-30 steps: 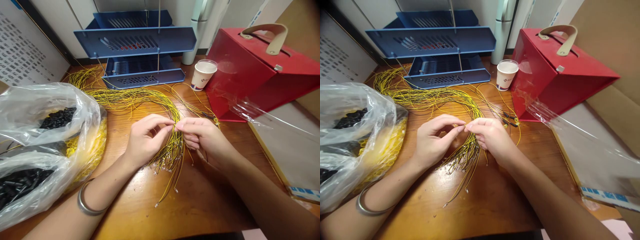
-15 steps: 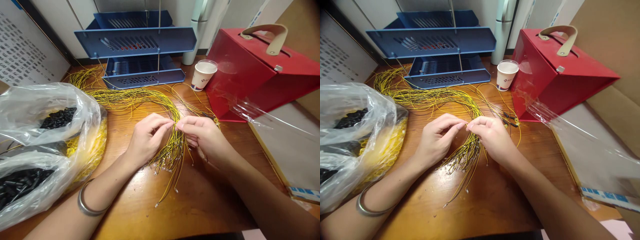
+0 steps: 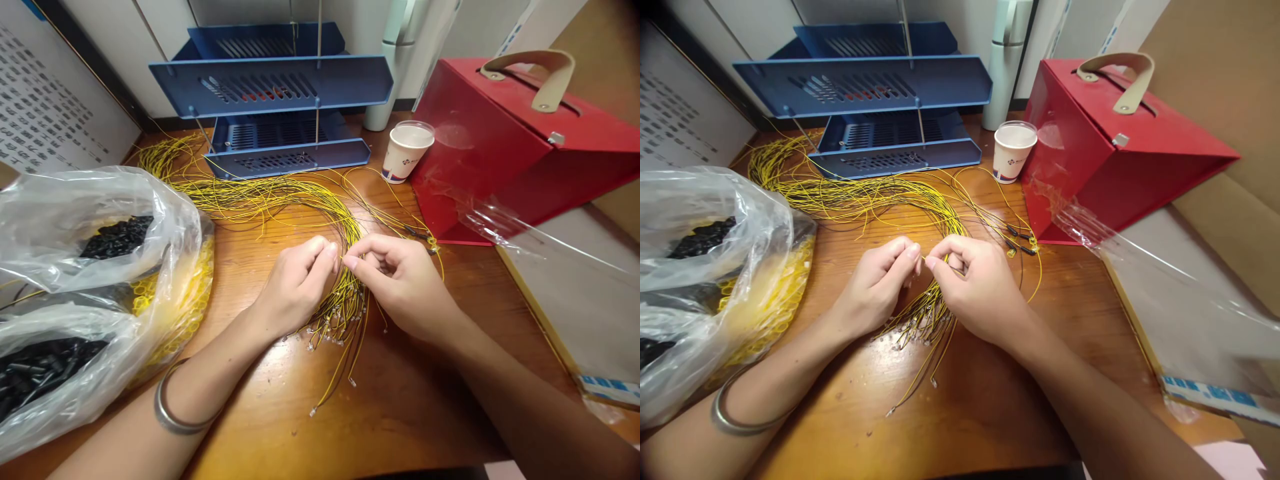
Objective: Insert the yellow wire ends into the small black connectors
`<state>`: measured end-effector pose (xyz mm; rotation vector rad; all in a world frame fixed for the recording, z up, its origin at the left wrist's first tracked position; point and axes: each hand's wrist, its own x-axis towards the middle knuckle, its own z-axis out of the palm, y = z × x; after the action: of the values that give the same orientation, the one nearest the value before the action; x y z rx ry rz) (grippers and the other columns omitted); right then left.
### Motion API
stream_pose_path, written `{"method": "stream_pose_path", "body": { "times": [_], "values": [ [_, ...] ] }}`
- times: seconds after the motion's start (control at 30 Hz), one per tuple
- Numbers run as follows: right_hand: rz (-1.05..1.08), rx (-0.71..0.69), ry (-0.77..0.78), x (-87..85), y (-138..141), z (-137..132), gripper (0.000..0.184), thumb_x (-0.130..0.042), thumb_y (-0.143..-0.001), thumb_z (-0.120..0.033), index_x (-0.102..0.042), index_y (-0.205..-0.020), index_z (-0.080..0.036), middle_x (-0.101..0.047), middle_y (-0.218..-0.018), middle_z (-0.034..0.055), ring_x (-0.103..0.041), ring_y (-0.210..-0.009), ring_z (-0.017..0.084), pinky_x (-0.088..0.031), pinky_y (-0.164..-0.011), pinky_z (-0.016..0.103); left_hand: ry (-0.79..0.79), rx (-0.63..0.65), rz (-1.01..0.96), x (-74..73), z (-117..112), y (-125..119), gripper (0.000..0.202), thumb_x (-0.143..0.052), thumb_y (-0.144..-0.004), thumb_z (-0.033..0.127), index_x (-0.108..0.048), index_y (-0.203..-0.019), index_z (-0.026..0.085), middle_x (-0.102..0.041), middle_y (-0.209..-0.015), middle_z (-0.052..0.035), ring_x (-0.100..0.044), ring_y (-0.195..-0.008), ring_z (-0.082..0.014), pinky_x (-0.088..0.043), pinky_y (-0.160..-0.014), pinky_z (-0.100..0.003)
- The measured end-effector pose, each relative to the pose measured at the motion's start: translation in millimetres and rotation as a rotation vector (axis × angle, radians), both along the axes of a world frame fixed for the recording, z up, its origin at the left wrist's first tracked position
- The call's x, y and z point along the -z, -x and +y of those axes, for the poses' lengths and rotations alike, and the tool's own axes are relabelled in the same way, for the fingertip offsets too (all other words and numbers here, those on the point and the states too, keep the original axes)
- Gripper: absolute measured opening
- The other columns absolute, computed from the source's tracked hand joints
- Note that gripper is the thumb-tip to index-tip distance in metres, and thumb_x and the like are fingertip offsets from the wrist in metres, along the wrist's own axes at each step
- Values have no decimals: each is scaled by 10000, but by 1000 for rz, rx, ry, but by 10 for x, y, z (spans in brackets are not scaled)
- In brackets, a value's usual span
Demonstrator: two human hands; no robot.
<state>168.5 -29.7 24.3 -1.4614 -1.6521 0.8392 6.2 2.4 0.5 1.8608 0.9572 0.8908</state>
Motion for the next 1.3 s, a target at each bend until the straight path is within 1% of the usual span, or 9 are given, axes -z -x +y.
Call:
{"method": "stream_pose_path", "body": {
  "times": [0.17, 0.33, 0.43, 0.6, 0.8, 0.9, 1.0, 1.07, 1.3],
  "values": [
    [2, -18, 9, -7, 0, -10, 156, -578, -835, -225, -638, -706, -163, -345, -484, -82, -304, -464, 67, -240, -443, 237, 28, -39, 11, -8, -2, -4, 401, -431, -989, 344, -453, -628, 170, -410, -537, 55, -380, -494, -74, -316, -517, -236],
    [13, -8, 13, -25, -2, -22, 160, -576, -844, -226, -649, -718, -160, -347, -487, -80, -310, -469, 67, -243, -455, 242, 89, -13, -76, 11, 15, -4, 436, -427, -990, 394, -525, -631, 168, -486, -544, 27, -446, -509, -90, -342, -517, -245],
    [24, 6, 8, -28, -1, -21, 158, -585, -841, -229, -641, -711, -158, -356, -501, -77, -321, -477, 67, -250, -464, 245, 116, -33, -144, 31, 24, 3, 431, -392, -996, 423, -560, -685, 175, -486, -566, 16, -455, -525, -109, -352, -517, -260],
    [31, 14, 7, -20, 4, -8, 169, -588, -843, -238, -634, -701, -158, -344, -502, -77, -315, -484, 68, -256, -477, 247, 150, -5, -212, 41, 25, 8, 332, -452, -980, 395, -568, -757, 179, -503, -605, 20, -448, -543, -112, -360, -537, -268],
    [67, 9, 24, -17, 8, -13, 174, -594, -844, -253, -642, -707, -157, -336, -498, -78, -307, -479, 68, -242, -470, 250, 174, -5, -225, 61, 39, 10, 369, -396, -995, 421, -624, -849, 171, -571, -674, -4, -482, -565, -117, -380, -566, -279],
    [76, 8, 33, -19, 8, -14, 167, -594, -844, -255, -649, -722, -155, -335, -499, -79, -304, -475, 69, -236, -467, 252, 179, 4, -275, 63, 40, 3, 299, -446, -980, 406, -627, -903, 181, -591, -702, -3, -495, -578, -115, -400, -595, -276],
    [63, 19, 23, -23, 4, -18, 167, -596, -840, -250, -654, -715, -155, -337, -500, -77, -308, -476, 69, -243, -471, 251, 190, 1, -322, 61, 33, -5, 227, -514, -956, 358, -594, -830, 186, -555, -638, 13, -499, -584, -123, -423, -627, -278],
    [55, 22, 11, -26, 2, -21, 170, -597, -839, -246, -653, -706, -157, -341, -499, -76, -313, -479, 68, -251, -476, 249, 200, 0, -330, 58, 27, -10, 235, -529, -949, 338, -562, -773, 186, -538, -616, 17, -498, -588, -122, -425, -628, -275],
    [36, 23, -2, -15, 7, -15, 167, -597, -842, -249, -650, -707, -166, -340, -499, -75, -318, -482, 71, -262, -482, 249, 196, -34, -302, 11, 14, -35, 250, -564, -927, 326, -541, -731, 172, -550, -627, 16, -477, -543, -93, -401, -547, -237]
  ]
}}
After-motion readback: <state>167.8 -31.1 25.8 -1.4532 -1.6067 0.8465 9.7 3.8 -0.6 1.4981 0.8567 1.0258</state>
